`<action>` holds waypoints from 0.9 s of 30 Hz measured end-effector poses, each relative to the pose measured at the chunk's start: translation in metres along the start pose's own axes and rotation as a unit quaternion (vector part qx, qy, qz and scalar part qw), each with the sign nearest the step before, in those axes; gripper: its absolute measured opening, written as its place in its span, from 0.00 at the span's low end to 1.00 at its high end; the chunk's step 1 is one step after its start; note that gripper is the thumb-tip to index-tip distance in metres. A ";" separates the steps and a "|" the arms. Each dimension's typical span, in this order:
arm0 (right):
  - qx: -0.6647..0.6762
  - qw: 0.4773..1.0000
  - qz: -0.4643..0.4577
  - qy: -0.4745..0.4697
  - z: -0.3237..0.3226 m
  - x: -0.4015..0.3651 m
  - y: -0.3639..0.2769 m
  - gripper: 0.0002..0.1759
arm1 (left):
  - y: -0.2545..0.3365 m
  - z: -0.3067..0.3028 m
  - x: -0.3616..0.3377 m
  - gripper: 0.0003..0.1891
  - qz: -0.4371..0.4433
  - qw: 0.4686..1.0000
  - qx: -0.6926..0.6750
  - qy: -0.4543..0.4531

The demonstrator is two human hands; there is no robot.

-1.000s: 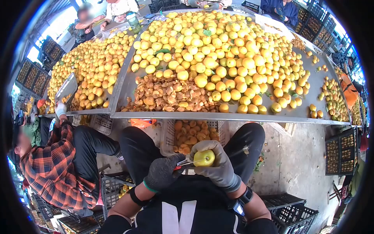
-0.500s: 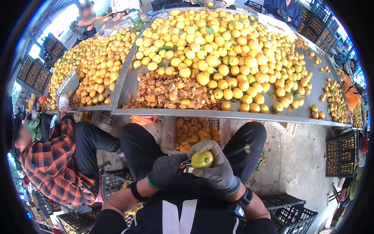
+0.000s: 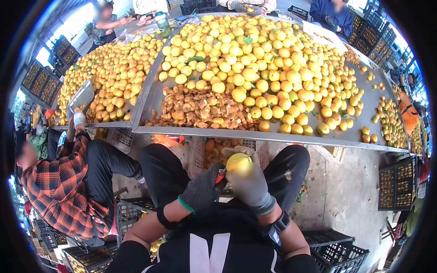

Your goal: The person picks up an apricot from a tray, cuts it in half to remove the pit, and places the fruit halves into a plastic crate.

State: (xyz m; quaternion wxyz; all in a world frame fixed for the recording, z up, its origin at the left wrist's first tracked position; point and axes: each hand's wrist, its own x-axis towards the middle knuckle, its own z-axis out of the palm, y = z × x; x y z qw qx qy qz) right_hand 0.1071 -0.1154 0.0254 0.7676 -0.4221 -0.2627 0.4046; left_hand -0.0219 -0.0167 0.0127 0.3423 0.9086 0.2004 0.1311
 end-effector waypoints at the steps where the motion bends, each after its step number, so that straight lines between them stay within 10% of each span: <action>1: -0.124 0.992 -0.021 -0.012 -0.006 0.001 0.000 0.34 | -0.003 -0.002 0.002 0.29 -0.026 0.999 0.008 -0.045; 6: -0.088 0.996 -0.011 0.021 -0.004 0.000 0.008 0.33 | 0.008 0.016 0.009 0.26 -0.020 1.000 -0.019 0.013; 8: 0.150 0.985 0.004 0.084 0.009 0.003 0.014 0.34 | 0.008 0.018 0.011 0.25 -0.014 0.998 -0.022 0.057; 12: -0.224 0.974 -0.008 0.043 -0.011 0.007 0.002 0.33 | -0.008 0.013 0.015 0.24 -0.011 0.999 0.023 0.030; 19: 0.110 0.990 0.034 0.080 -0.010 0.004 0.027 0.26 | -0.010 0.033 0.017 0.21 0.050 0.985 0.090 0.137; 27: 0.110 0.991 0.066 0.031 -0.013 0.002 0.020 0.25 | -0.022 0.031 0.013 0.19 0.070 0.981 0.112 0.142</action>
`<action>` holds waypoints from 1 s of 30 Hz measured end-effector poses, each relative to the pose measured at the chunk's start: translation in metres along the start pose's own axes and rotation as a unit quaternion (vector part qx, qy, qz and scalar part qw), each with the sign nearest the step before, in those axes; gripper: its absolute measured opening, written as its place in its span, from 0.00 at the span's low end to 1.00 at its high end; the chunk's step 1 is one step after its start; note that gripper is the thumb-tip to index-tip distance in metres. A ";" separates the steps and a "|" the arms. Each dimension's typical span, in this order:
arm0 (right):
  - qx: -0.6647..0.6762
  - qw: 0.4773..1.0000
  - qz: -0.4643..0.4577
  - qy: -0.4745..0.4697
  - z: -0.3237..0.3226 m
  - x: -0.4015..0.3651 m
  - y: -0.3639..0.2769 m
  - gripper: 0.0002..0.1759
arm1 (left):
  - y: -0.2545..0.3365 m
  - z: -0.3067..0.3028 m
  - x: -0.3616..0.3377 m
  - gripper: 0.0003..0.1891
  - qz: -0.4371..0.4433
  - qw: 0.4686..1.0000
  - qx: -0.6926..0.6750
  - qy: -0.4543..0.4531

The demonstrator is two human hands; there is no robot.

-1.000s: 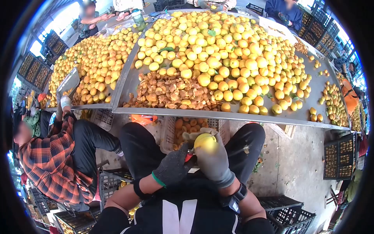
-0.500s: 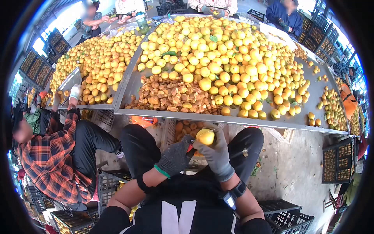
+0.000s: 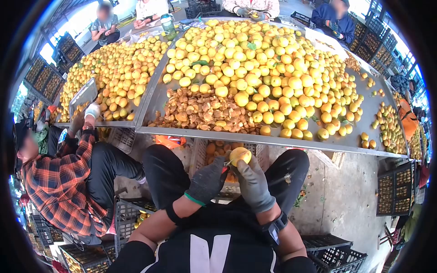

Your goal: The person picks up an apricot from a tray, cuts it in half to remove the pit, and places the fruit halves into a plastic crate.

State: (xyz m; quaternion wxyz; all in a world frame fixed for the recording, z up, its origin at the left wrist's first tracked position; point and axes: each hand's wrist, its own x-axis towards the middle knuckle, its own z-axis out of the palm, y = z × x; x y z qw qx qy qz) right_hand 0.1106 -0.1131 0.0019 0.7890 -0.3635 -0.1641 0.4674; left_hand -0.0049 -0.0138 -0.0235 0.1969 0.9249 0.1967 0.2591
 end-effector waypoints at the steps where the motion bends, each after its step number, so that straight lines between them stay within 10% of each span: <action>1: -0.092 0.996 -0.012 0.016 -0.010 0.000 0.003 0.25 | 0.002 -0.002 0.000 0.20 -0.013 0.999 0.005 -0.030; 20: -0.237 0.971 -0.028 0.031 -0.004 -0.011 -0.002 0.19 | -0.003 -0.010 -0.007 0.14 0.044 0.999 0.005 -0.017; 30: -0.200 0.973 -0.014 0.113 -0.011 0.000 -0.009 0.21 | -0.004 -0.043 -0.003 0.20 -0.142 0.963 -0.225 -0.052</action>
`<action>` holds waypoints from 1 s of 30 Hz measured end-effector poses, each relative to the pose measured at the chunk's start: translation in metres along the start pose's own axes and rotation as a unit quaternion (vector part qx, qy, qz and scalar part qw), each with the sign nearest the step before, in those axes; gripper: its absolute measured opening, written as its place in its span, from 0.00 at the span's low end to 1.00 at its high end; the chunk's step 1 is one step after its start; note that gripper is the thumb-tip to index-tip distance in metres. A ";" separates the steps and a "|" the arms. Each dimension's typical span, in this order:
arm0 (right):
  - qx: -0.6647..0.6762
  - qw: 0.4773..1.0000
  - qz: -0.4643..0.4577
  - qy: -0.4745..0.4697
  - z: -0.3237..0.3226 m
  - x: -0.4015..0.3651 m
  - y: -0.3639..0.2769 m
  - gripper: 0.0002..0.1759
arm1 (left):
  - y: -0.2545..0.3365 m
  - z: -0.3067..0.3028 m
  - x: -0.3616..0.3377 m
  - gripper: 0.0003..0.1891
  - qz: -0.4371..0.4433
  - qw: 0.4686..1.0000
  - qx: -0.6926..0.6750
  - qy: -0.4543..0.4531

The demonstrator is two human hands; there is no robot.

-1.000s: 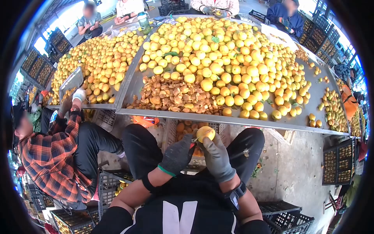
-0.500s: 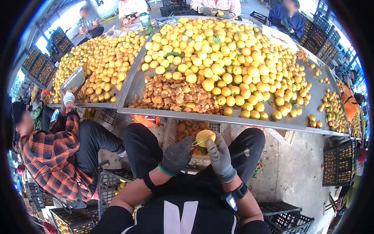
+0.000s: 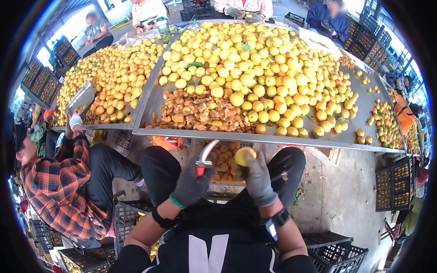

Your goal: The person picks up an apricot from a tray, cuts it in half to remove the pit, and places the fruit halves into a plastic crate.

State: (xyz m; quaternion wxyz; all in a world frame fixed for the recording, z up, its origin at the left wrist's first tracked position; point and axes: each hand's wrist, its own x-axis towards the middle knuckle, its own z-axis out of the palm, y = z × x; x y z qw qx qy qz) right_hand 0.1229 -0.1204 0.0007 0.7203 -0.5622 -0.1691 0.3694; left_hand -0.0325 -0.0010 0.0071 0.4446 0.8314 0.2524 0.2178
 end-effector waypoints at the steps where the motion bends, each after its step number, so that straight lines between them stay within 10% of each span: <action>1: 0.120 0.986 0.097 -0.065 -0.007 0.002 -0.001 0.24 | 0.009 -0.009 0.002 0.22 -0.019 0.998 -0.052 0.017; 4: 0.289 0.915 0.206 -0.193 -0.021 0.001 0.014 0.26 | 0.023 -0.018 0.007 0.29 0.111 0.993 0.037 0.012; 11: 0.118 0.949 0.154 -0.248 -0.005 -0.016 0.004 0.17 | 0.027 -0.016 0.025 0.40 0.216 0.965 0.131 -0.065; 19: -0.020 0.989 0.062 -0.133 0.016 -0.024 -0.005 0.20 | 0.037 -0.013 0.034 0.40 0.252 0.950 0.144 -0.116; 20: -0.267 0.946 -0.163 -0.088 0.000 -0.018 0.018 0.22 | 0.034 -0.010 0.035 0.40 0.252 0.950 0.144 -0.117; 21: -0.483 0.793 -0.368 -0.034 -0.002 -0.015 0.022 0.24 | 0.032 -0.006 0.036 0.40 0.265 0.953 0.112 -0.097; 27: -0.508 0.744 -0.426 0.087 0.015 -0.017 0.012 0.24 | 0.028 0.004 0.033 0.35 0.238 0.968 -0.007 -0.082; 30: -0.360 0.883 -0.302 0.014 0.030 -0.026 -0.023 0.18 | 0.034 0.004 0.023 0.32 0.242 0.967 -0.019 -0.070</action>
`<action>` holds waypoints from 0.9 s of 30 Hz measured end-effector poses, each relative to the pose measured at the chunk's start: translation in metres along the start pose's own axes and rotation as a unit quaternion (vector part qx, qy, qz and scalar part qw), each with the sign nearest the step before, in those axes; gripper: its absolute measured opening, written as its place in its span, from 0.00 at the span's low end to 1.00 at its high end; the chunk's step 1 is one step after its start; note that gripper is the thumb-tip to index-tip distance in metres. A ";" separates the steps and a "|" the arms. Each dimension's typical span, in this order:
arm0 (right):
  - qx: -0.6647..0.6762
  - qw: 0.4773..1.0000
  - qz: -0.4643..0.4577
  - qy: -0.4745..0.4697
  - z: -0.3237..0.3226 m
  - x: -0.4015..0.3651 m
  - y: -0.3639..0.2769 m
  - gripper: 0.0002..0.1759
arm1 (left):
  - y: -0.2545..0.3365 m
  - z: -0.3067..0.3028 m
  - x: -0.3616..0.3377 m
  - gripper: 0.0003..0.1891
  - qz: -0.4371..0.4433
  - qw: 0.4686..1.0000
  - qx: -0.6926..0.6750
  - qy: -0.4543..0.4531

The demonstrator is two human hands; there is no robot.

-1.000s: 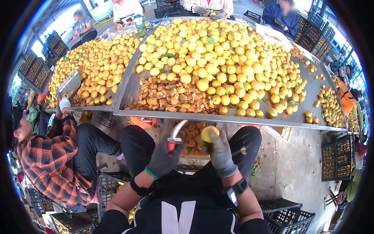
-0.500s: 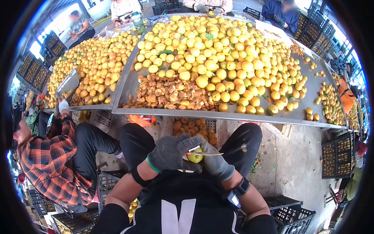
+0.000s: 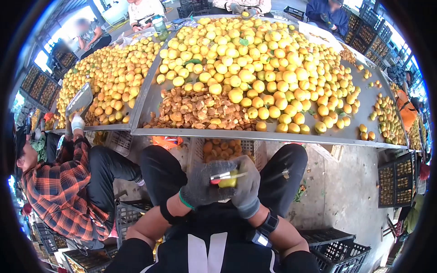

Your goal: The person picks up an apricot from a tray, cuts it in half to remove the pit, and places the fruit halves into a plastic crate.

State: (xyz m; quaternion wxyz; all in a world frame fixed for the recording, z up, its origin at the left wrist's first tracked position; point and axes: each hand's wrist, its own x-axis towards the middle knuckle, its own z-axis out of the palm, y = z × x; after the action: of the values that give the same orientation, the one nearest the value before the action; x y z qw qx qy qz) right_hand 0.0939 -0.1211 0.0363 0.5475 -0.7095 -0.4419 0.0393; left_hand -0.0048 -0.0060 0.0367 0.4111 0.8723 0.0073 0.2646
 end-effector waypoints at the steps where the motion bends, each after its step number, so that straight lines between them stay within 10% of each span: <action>1: 0.111 0.992 0.045 0.044 0.004 0.001 -0.006 0.16 | 0.004 0.000 -0.001 0.30 0.011 1.000 0.010 0.003; 5: 0.039 0.996 -0.021 0.072 0.003 0.006 -0.021 0.19 | 0.016 0.004 0.003 0.28 0.034 0.995 -0.080 0.053; 10: -0.073 0.992 -0.032 0.093 0.014 0.014 0.017 0.21 | 0.006 0.009 0.012 0.24 -0.178 0.966 -0.180 0.053; 12: 0.157 0.981 0.107 0.032 0.013 0.018 0.030 0.21 | -0.003 0.013 0.006 0.21 -0.225 0.941 -0.248 0.041; 15: 0.540 0.708 0.435 -0.139 -0.006 0.011 0.059 0.26 | -0.002 0.005 -0.007 0.17 -0.315 0.826 -0.466 0.036; 19: 0.578 0.646 0.477 -0.144 -0.023 0.008 0.054 0.21 | -0.019 -0.008 -0.020 0.19 -0.311 0.884 -0.349 0.024; 24: 0.547 0.730 0.377 -0.162 -0.038 -0.003 0.044 0.26 | -0.014 -0.018 -0.021 0.17 -0.301 0.922 -0.244 0.012; 26: 0.457 0.851 0.230 -0.118 -0.035 -0.005 0.054 0.27 | -0.014 -0.020 -0.021 0.17 -0.292 0.934 -0.206 0.003; 27: 0.514 0.819 0.233 -0.104 -0.040 -0.002 0.052 0.28 | -0.014 -0.022 -0.021 0.17 -0.287 0.943 -0.168 -0.014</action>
State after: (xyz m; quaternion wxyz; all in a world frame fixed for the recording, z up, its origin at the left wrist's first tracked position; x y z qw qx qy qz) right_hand 0.1444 -0.1525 0.0091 0.7576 -0.3990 -0.2331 0.4610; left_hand -0.0303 0.0139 0.0282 0.6100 0.7553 0.2069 0.1211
